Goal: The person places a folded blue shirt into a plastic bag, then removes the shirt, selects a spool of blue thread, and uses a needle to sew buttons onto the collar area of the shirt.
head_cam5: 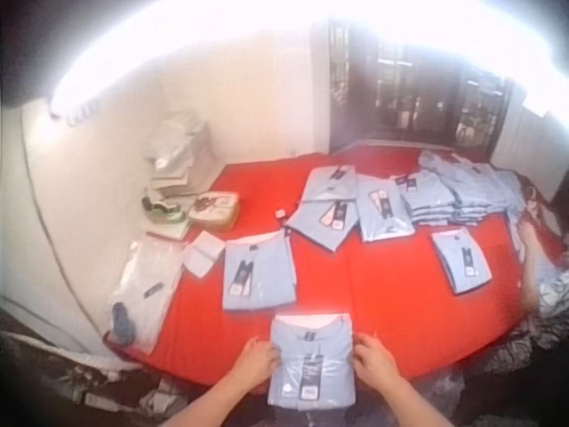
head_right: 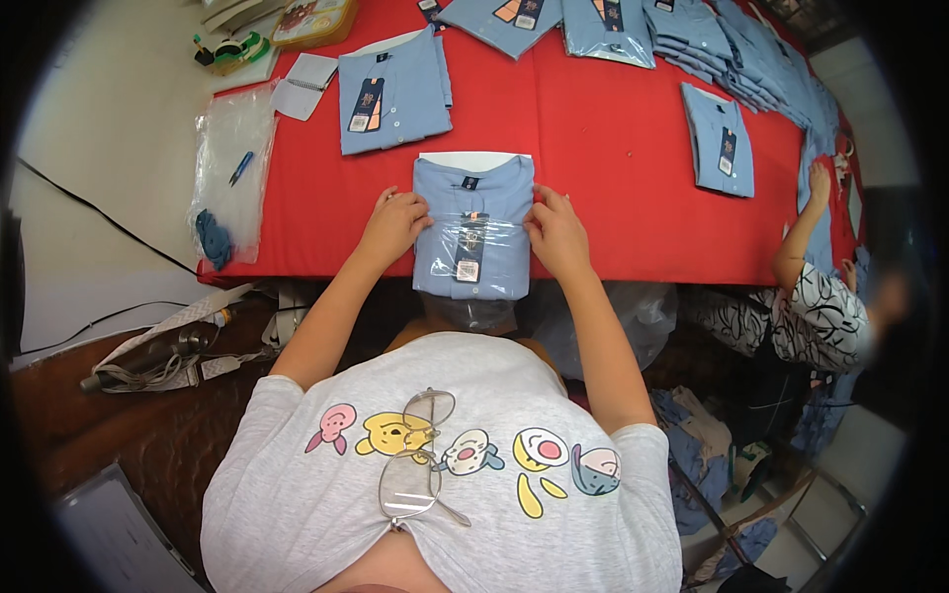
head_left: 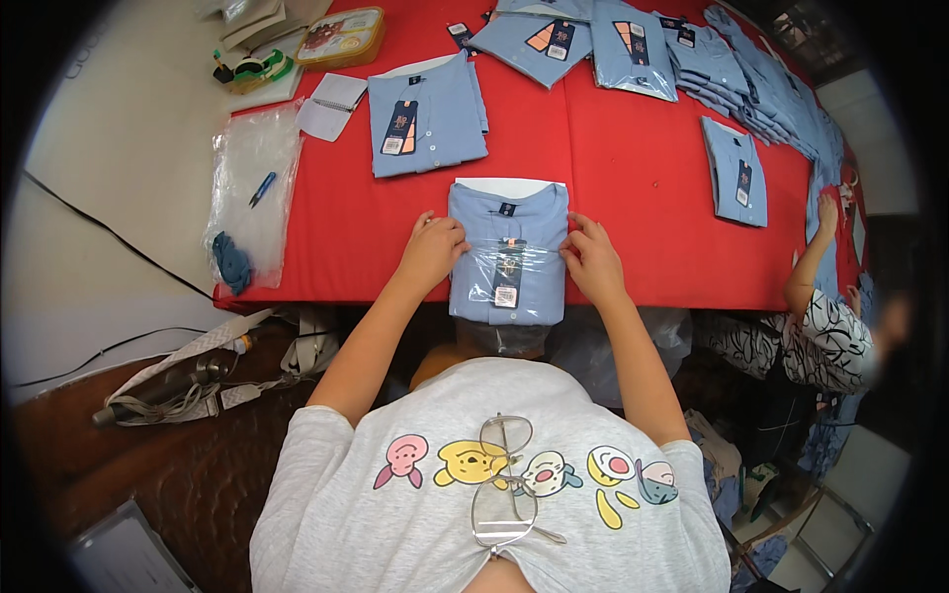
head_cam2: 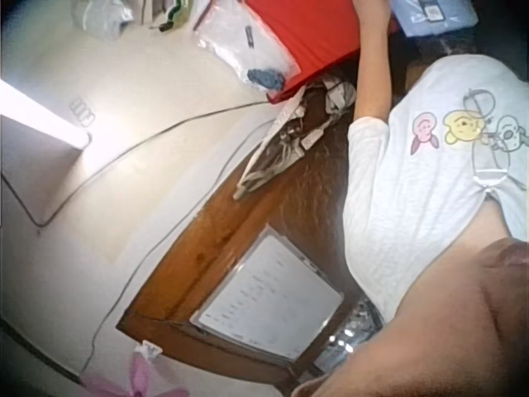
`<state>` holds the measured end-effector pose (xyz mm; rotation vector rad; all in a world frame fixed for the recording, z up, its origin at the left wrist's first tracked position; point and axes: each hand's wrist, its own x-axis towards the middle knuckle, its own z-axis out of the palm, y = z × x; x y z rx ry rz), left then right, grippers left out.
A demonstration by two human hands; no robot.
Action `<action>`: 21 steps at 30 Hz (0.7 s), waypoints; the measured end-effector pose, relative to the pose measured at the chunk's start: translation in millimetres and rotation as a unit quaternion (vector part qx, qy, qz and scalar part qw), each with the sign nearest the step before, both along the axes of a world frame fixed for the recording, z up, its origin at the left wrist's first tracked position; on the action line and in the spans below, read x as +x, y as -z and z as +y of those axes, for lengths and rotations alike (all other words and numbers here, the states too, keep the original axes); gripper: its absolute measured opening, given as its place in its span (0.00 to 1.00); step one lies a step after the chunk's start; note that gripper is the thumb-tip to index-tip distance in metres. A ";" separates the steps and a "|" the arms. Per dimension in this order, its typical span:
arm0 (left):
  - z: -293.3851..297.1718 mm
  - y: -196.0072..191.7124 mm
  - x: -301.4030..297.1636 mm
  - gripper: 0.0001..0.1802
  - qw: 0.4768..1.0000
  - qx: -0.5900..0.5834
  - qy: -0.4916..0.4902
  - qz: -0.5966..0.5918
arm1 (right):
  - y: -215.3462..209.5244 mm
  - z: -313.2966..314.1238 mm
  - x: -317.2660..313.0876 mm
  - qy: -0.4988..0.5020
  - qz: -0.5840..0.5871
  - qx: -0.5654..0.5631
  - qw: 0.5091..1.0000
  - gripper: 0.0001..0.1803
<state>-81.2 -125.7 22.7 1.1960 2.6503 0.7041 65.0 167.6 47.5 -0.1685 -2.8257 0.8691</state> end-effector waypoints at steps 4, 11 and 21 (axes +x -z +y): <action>7.0 -1.5 -14.7 0.09 0.994 -0.101 0.051 -0.011 | -14.0 9.8 -21.0 -0.052 -0.065 -0.023 0.996 0.03; 28.7 -45.3 -41.4 0.08 0.972 -0.188 0.140 -0.001 | -25.5 25.5 -76.9 -0.157 -0.221 0.042 0.962 0.02; 24.5 -34.4 -77.9 0.07 0.970 -0.139 0.146 -0.137 | -23.4 39.1 -99.7 -0.135 -0.213 -0.065 0.966 0.05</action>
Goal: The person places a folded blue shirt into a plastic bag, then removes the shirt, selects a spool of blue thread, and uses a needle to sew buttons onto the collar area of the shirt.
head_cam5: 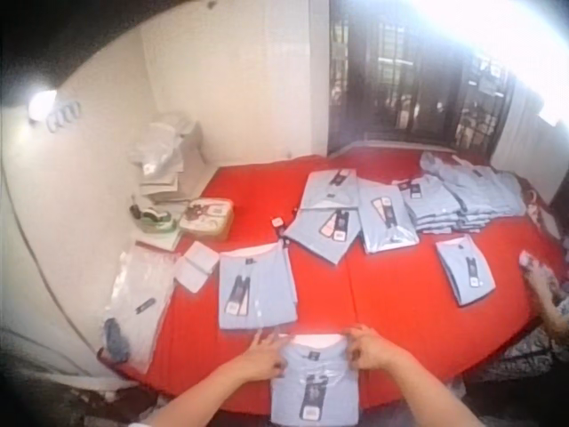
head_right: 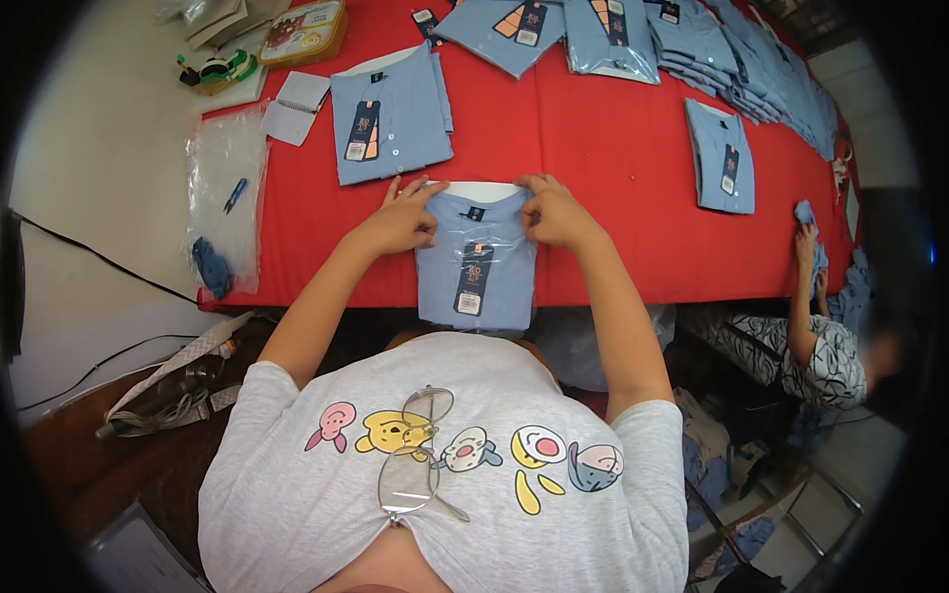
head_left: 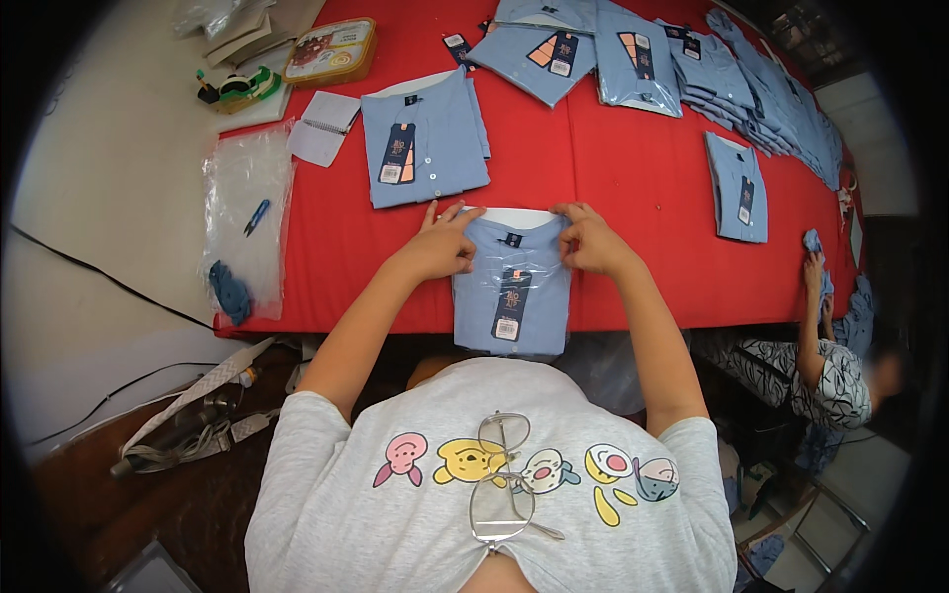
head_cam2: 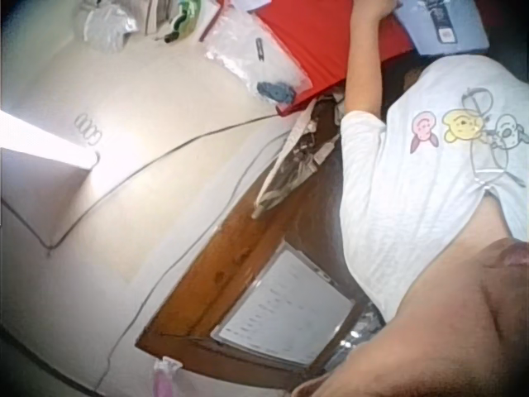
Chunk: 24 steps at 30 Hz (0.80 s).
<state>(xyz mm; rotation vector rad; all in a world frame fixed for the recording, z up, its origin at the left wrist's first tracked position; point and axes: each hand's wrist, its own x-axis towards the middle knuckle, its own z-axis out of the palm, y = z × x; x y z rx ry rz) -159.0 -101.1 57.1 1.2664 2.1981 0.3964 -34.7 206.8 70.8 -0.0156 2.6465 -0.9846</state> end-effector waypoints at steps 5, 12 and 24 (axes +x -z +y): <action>2.5 1.6 -21.1 0.07 0.999 0.028 -0.022 -0.021 | 8.1 3.5 -6.8 0.048 0.005 -0.051 0.998 0.03; 21.6 33.4 -37.2 0.06 0.985 0.128 -0.077 0.082 | 19.9 6.3 -24.2 0.146 0.010 -0.067 0.987 0.04; 11.3 58.4 35.8 0.22 0.787 0.264 -0.504 -0.239 | 71.1 -8.8 50.1 0.498 0.095 -0.286 0.813 0.11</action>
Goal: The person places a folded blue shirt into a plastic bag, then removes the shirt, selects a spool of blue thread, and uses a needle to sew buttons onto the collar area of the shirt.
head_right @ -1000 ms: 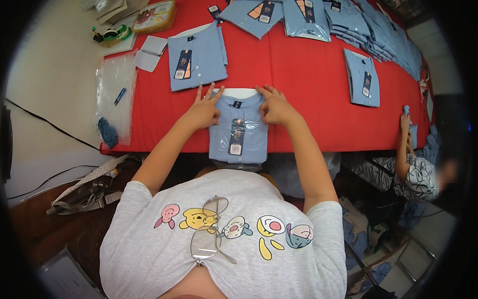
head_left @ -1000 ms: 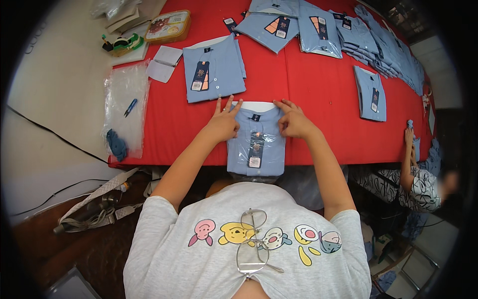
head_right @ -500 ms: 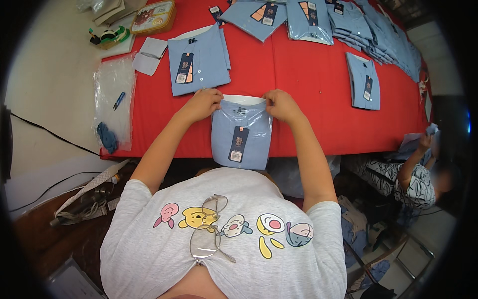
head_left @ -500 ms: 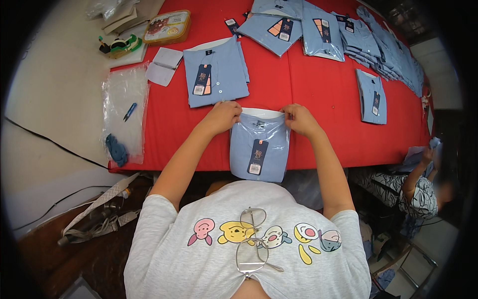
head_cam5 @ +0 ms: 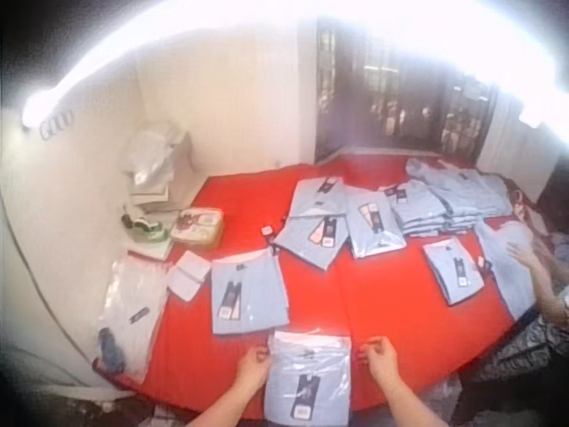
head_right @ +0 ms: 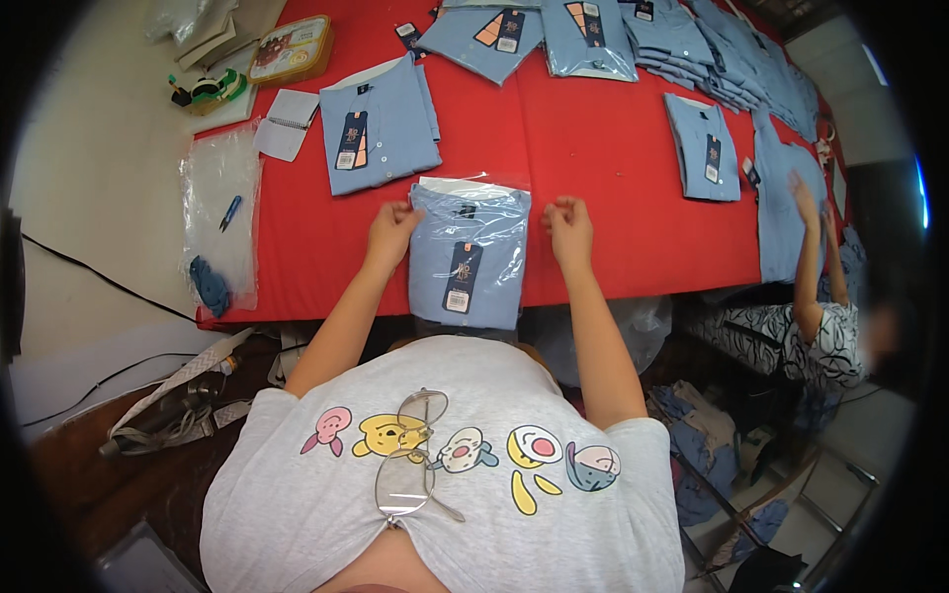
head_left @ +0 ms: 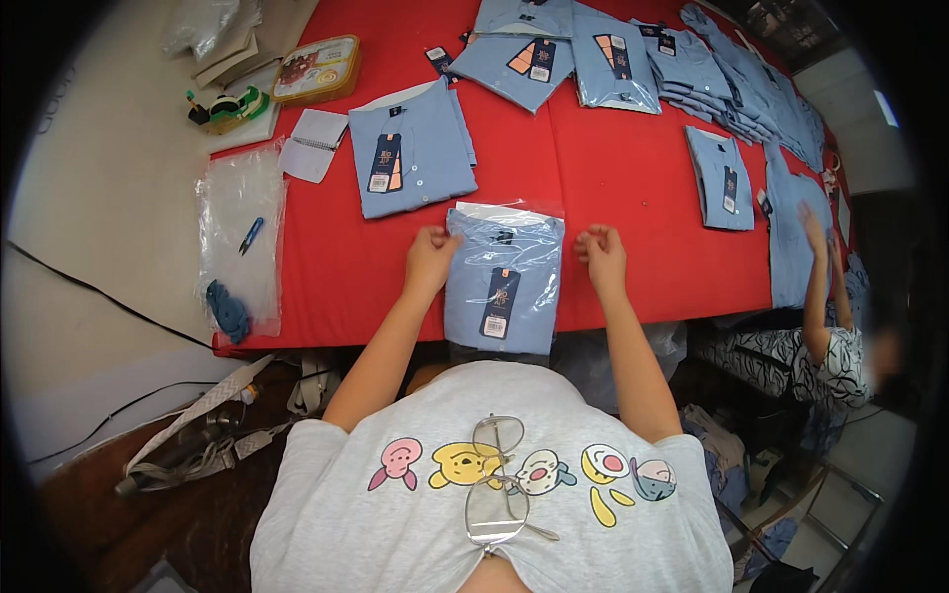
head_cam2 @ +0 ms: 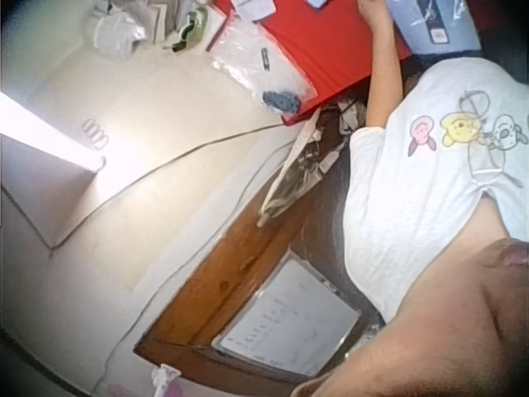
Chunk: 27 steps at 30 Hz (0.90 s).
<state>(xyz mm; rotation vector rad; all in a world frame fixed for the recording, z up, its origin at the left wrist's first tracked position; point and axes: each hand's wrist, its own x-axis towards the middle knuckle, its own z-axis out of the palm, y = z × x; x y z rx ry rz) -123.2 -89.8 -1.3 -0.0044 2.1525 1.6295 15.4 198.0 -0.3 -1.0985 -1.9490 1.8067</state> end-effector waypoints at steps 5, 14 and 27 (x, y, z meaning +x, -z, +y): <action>9.4 -31.2 27.1 0.22 0.973 0.104 0.053 -0.200 | -17.4 -41.3 29.3 -0.111 -0.051 -0.181 0.976 0.19; 39.1 -194.8 19.5 0.15 0.917 0.195 0.198 0.286 | -176.5 27.9 40.4 -0.146 0.259 0.000 0.955 0.14; 25.0 -66.2 82.3 0.21 0.841 -0.110 0.361 0.388 | -40.2 -59.4 152.6 -0.285 0.035 0.399 0.871 0.21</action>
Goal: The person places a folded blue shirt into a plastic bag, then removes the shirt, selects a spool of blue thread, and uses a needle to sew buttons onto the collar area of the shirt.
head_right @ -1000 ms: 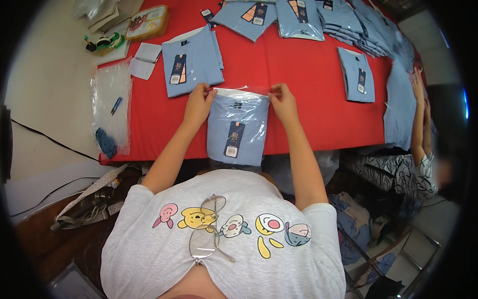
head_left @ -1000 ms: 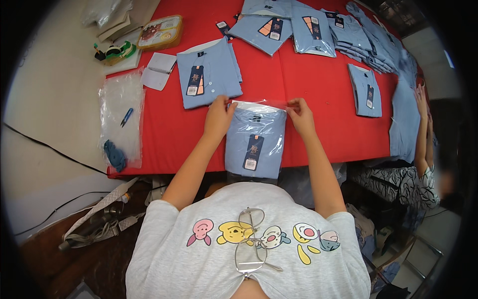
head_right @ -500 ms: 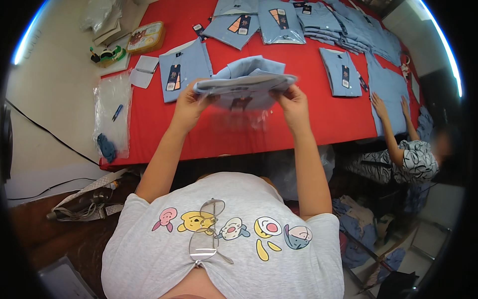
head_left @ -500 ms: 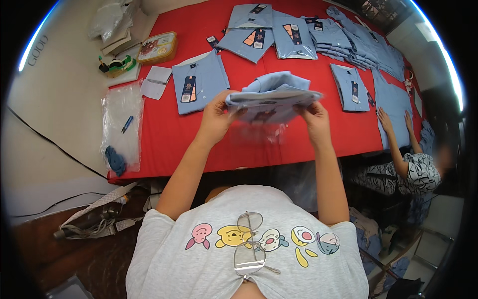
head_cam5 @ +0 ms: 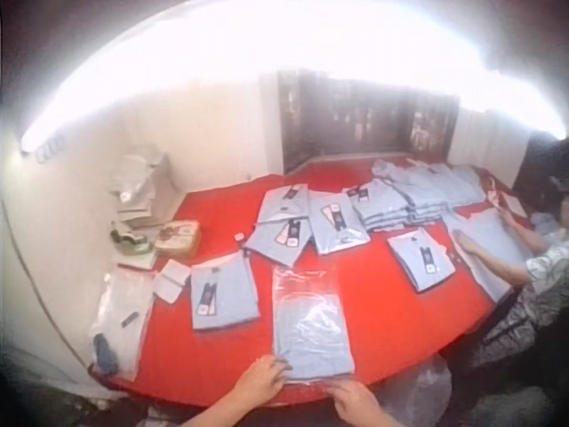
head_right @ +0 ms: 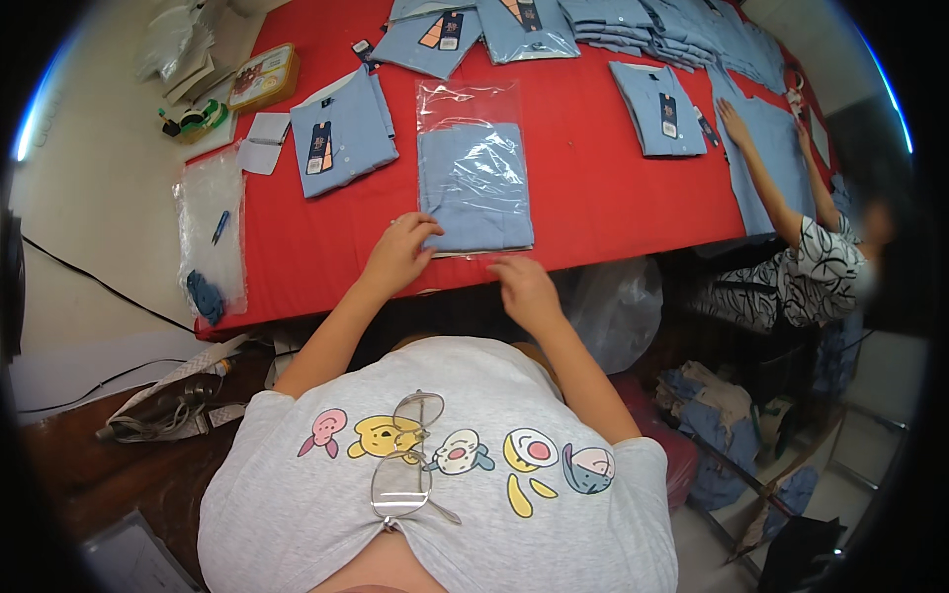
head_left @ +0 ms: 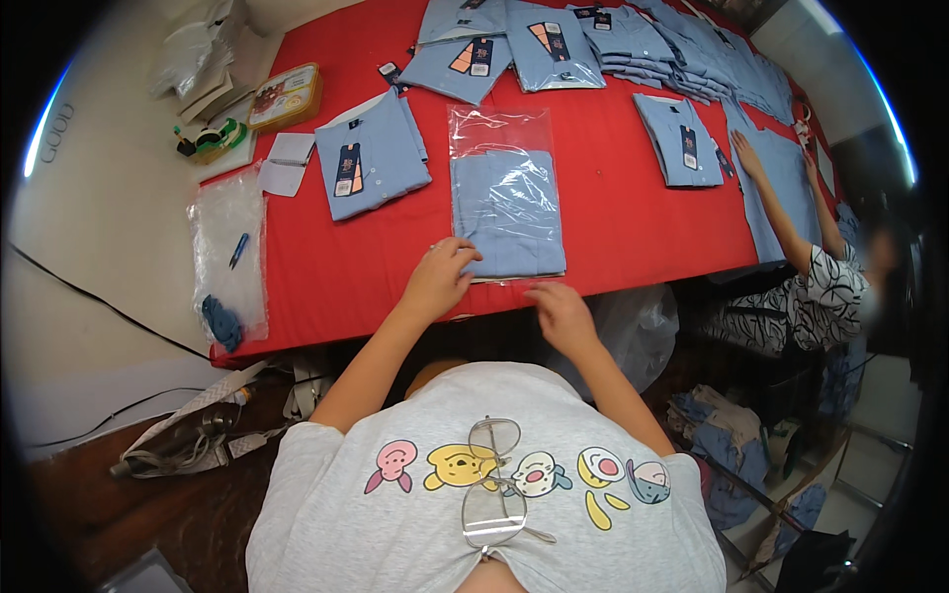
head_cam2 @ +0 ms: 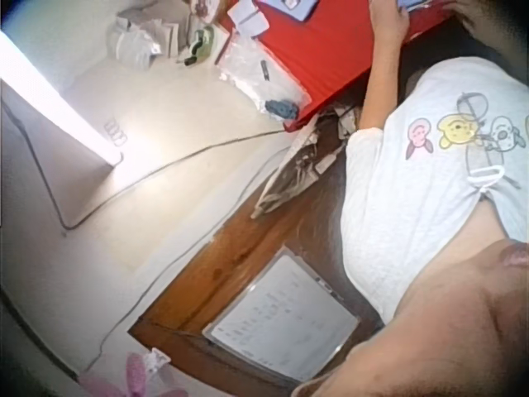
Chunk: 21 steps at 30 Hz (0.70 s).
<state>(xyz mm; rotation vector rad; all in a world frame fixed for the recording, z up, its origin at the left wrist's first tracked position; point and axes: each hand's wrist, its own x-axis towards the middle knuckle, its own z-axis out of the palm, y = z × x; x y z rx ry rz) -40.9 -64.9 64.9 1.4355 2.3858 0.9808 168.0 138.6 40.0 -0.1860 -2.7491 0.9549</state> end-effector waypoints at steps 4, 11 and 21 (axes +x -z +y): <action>43.0 21.5 16.2 0.32 0.992 -0.004 0.065 0.106 | 20.2 -27.0 -12.3 -0.081 -0.027 0.113 0.990 0.31; 62.2 33.1 8.0 0.44 0.983 -0.071 0.065 0.159 | 27.4 -33.6 -1.7 -0.103 -0.083 0.220 0.966 0.39; 48.9 43.7 -13.8 0.34 0.993 -0.067 0.053 0.085 | 5.4 -21.1 -27.2 0.112 0.078 -0.039 0.990 0.12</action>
